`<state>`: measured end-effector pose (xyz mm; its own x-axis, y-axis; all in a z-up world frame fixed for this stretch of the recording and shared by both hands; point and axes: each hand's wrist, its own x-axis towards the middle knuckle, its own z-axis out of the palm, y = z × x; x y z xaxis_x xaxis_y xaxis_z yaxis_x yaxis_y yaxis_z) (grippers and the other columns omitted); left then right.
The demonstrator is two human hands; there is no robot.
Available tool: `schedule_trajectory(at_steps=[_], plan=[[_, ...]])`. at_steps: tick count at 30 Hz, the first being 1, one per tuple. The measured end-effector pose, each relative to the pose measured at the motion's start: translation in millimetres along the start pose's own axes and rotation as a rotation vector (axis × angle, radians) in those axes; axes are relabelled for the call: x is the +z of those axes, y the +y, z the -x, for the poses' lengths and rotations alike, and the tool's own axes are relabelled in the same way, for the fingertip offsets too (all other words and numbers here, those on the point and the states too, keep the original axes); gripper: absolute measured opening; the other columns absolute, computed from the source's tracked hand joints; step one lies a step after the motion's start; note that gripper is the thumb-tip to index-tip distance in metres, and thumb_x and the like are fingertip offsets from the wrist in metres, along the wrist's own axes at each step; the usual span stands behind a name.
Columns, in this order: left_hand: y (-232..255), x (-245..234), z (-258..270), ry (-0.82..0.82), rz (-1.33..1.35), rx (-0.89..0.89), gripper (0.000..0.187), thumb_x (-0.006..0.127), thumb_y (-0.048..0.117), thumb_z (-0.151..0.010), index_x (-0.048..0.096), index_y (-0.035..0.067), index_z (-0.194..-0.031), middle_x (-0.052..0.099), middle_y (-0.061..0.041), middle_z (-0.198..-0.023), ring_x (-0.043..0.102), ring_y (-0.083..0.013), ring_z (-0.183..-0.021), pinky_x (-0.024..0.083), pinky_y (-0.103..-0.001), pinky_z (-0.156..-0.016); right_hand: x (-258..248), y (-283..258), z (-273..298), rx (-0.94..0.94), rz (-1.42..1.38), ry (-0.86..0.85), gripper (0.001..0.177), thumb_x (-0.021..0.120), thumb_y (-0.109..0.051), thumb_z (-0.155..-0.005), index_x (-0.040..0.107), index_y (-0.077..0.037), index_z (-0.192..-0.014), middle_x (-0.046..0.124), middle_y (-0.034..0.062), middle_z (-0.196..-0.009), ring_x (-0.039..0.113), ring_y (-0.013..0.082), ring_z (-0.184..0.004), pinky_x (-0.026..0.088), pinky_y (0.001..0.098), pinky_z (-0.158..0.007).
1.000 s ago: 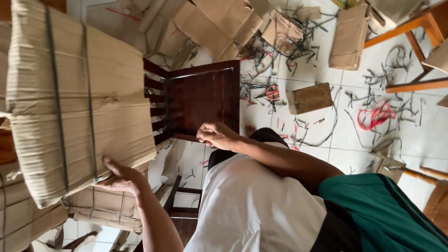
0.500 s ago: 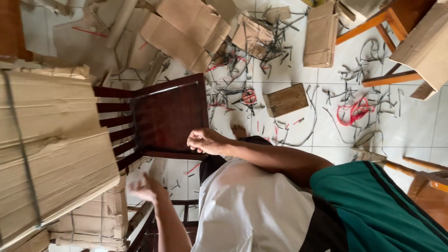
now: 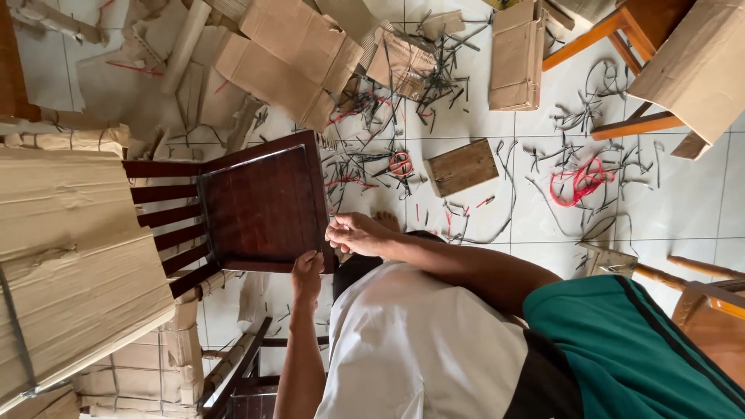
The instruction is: Wrapping chair seats with cardboard and tying them with plastic twine for protection.
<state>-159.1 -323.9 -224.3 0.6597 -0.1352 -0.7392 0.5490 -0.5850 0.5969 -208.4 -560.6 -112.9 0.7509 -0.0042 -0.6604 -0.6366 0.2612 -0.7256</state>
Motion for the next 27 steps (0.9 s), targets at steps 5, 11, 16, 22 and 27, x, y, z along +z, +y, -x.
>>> schedule_trajectory(at_steps=[5, 11, 16, 22, 27], plan=[[-18, -14, -7, 0.027, -0.028, 0.001, 0.053, 0.074, 0.037, -0.095, 0.063, 0.004, -0.133, 0.070, -0.023, -0.116, 0.072, -0.0311, -0.098, 0.065, -0.042, -0.078, -2, -2, 6, -0.019, 0.007, 0.022, 0.022, 0.062, -0.028, -0.102, 0.069, -0.008, -0.108, 0.074, 0.0126, -0.096, 0.067, 0.0183, -0.079, 0.059, 0.0240, -0.065], [-60, -17, -1, 0.029, -0.107, -0.131, 0.046, 0.069, 0.034, -0.095, 0.064, 0.008, -0.133, 0.075, -0.016, -0.109, 0.073, -0.0245, -0.093, 0.059, -0.037, -0.078, 5, 5, 3, 0.010, 0.018, 0.019, 0.023, 0.061, -0.027, -0.103, 0.069, -0.006, -0.109, 0.075, 0.0146, -0.098, 0.069, 0.0198, -0.080, 0.058, 0.0234, -0.061], [-93, -26, 11, 0.002, -0.126, -0.215, 0.041, 0.071, 0.035, -0.093, 0.067, 0.016, -0.129, 0.078, -0.015, -0.107, 0.077, -0.0247, -0.090, 0.058, -0.035, -0.073, 20, -1, 4, 0.012, 0.022, 0.030, 0.022, 0.063, -0.028, -0.102, 0.070, -0.007, -0.108, 0.075, 0.0135, -0.097, 0.070, 0.0189, -0.079, 0.058, 0.0241, -0.062], [-134, -44, -4, 0.030, -0.076, -0.213, 0.045, 0.069, 0.035, -0.096, 0.064, 0.009, -0.132, 0.076, -0.019, -0.110, 0.075, -0.0274, -0.094, 0.055, -0.033, -0.070, 37, -10, 11, 0.048, 0.015, 0.044, 0.019, 0.063, -0.025, -0.100, 0.070, -0.008, -0.106, 0.075, 0.0121, -0.096, 0.069, 0.0168, -0.078, 0.056, 0.0208, -0.059], [-88, -65, 20, 0.026, -0.114, -0.239, 0.046, 0.068, 0.035, -0.096, 0.063, 0.009, -0.134, 0.075, -0.019, -0.112, 0.074, -0.0275, -0.095, 0.055, -0.033, -0.072, 49, 34, -14, 0.037, -0.004, 0.057, 0.017, 0.065, -0.023, -0.101, 0.071, -0.007, -0.106, 0.075, 0.0128, -0.093, 0.069, 0.0169, -0.075, 0.057, 0.0226, -0.061]])
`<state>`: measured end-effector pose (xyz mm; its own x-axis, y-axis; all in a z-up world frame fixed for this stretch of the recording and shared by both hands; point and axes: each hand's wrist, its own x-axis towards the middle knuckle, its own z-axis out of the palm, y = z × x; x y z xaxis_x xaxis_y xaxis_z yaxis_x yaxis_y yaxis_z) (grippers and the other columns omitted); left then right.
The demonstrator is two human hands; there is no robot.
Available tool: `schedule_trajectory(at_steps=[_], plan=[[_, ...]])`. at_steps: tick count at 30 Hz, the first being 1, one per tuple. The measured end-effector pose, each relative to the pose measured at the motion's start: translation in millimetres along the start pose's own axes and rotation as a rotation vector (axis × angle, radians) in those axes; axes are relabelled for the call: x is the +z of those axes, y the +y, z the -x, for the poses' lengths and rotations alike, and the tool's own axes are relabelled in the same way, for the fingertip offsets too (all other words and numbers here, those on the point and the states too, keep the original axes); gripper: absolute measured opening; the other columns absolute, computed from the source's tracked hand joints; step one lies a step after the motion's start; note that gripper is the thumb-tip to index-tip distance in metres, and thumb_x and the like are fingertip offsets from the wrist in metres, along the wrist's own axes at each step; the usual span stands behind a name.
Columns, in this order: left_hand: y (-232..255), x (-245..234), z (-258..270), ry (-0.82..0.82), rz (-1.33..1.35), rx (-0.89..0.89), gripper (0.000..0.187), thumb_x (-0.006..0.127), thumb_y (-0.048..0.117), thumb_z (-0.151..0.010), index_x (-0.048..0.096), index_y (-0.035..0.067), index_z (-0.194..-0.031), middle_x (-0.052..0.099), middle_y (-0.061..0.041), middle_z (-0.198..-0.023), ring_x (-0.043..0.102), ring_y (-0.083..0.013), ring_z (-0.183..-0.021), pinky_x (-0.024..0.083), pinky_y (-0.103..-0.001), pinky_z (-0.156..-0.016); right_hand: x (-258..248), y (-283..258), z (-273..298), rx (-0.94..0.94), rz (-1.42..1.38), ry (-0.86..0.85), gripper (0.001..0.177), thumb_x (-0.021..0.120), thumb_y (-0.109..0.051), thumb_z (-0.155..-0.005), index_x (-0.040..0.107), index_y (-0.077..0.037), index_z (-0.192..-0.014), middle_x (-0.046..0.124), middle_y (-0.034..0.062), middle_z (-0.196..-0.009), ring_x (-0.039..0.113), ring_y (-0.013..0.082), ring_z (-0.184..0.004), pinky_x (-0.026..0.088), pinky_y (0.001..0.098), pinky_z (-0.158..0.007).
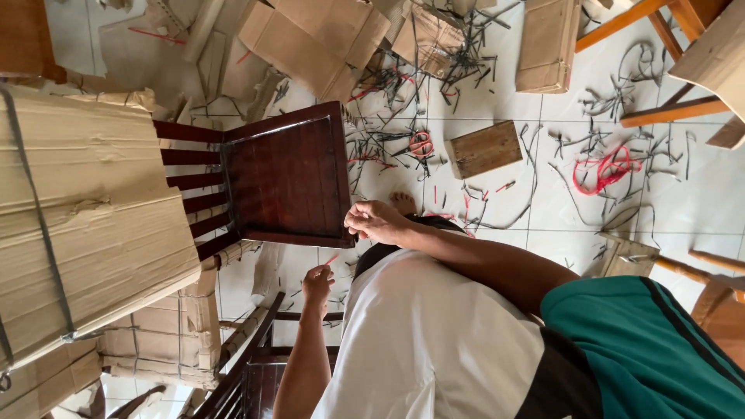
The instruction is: Wrapping chair seats with cardboard and tying them with plastic twine for protection.
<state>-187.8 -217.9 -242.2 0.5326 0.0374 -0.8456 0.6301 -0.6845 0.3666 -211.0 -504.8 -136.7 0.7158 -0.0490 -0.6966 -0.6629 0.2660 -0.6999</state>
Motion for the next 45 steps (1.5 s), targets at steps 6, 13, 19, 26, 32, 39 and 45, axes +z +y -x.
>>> schedule_trajectory(at_steps=[6, 13, 19, 26, 32, 39, 45], plan=[[6, -6, -10, -0.056, -0.071, 0.001, 0.047, 0.065, 0.033, -0.096, 0.061, 0.008, -0.136, 0.073, -0.020, -0.117, 0.073, -0.0297, -0.102, 0.055, -0.036, -0.079, -4, 18, 5, 0.006, -0.099, 0.061, 0.016, 0.064, -0.021, -0.101, 0.069, -0.006, -0.105, 0.072, 0.0117, -0.090, 0.066, 0.0151, -0.071, 0.056, 0.0223, -0.059], [21, -10, -13, -0.055, -0.088, 0.044, 0.045, 0.065, 0.035, -0.098, 0.062, 0.010, -0.136, 0.074, -0.019, -0.116, 0.073, -0.0289, -0.102, 0.056, -0.036, -0.080, -2, 21, 25, -0.008, -0.252, 0.086, 0.009, 0.058, -0.014, -0.101, 0.059, -0.006, -0.097, 0.065, 0.0083, -0.084, 0.061, 0.0109, -0.067, 0.052, 0.0184, -0.057], [26, -20, -6, -0.012, -0.041, 0.084, 0.043, 0.066, 0.031, -0.096, 0.063, 0.008, -0.132, 0.074, -0.018, -0.113, 0.074, -0.0296, -0.101, 0.056, -0.035, -0.079, -6, 43, -10, -0.055, -0.168, 0.091, 0.013, 0.063, -0.020, -0.102, 0.066, -0.007, -0.104, 0.072, 0.0120, -0.091, 0.067, 0.0131, -0.070, 0.058, 0.0228, -0.060], [-17, -16, -12, -0.028, -0.093, 0.070, 0.044, 0.067, 0.034, -0.096, 0.064, 0.010, -0.132, 0.076, -0.018, -0.109, 0.076, -0.0291, -0.098, 0.058, -0.033, -0.072, -12, 43, 7, -0.044, -0.150, 0.141, 0.013, 0.062, -0.023, -0.102, 0.065, -0.010, -0.102, 0.073, 0.0086, -0.093, 0.067, 0.0101, -0.073, 0.058, 0.0214, -0.065], [-45, 3, -29, -0.118, -0.210, 0.003, 0.044, 0.070, 0.039, -0.096, 0.065, 0.014, -0.132, 0.079, -0.014, -0.107, 0.076, -0.0288, -0.099, 0.060, -0.037, -0.077, -57, 19, 32, -0.043, -0.196, 0.272, 0.015, 0.062, -0.023, -0.099, 0.066, -0.010, -0.103, 0.075, 0.0104, -0.094, 0.068, 0.0133, -0.073, 0.059, 0.0236, -0.065], [3, 27, -42, -0.176, -0.250, 0.087, 0.045, 0.077, 0.041, -0.090, 0.074, 0.013, -0.125, 0.075, -0.018, -0.116, 0.070, -0.0316, -0.106, 0.057, -0.044, -0.088, -152, 13, 21, -0.137, -0.362, 0.506, 0.014, 0.063, -0.020, -0.097, 0.068, -0.009, -0.103, 0.073, 0.0100, -0.089, 0.068, 0.0147, -0.069, 0.056, 0.0223, -0.057], [111, 86, -56, -0.200, -0.210, -0.084, 0.046, 0.069, 0.031, -0.090, 0.070, 0.003, -0.127, 0.075, -0.015, -0.110, 0.068, -0.0241, -0.094, 0.052, -0.037, -0.078, -294, 11, 9, -0.014, -0.543, 0.665, 0.018, 0.061, -0.024, -0.099, 0.071, -0.010, -0.103, 0.074, 0.0046, -0.092, 0.063, 0.0116, -0.068, 0.048, 0.0244, -0.061]])
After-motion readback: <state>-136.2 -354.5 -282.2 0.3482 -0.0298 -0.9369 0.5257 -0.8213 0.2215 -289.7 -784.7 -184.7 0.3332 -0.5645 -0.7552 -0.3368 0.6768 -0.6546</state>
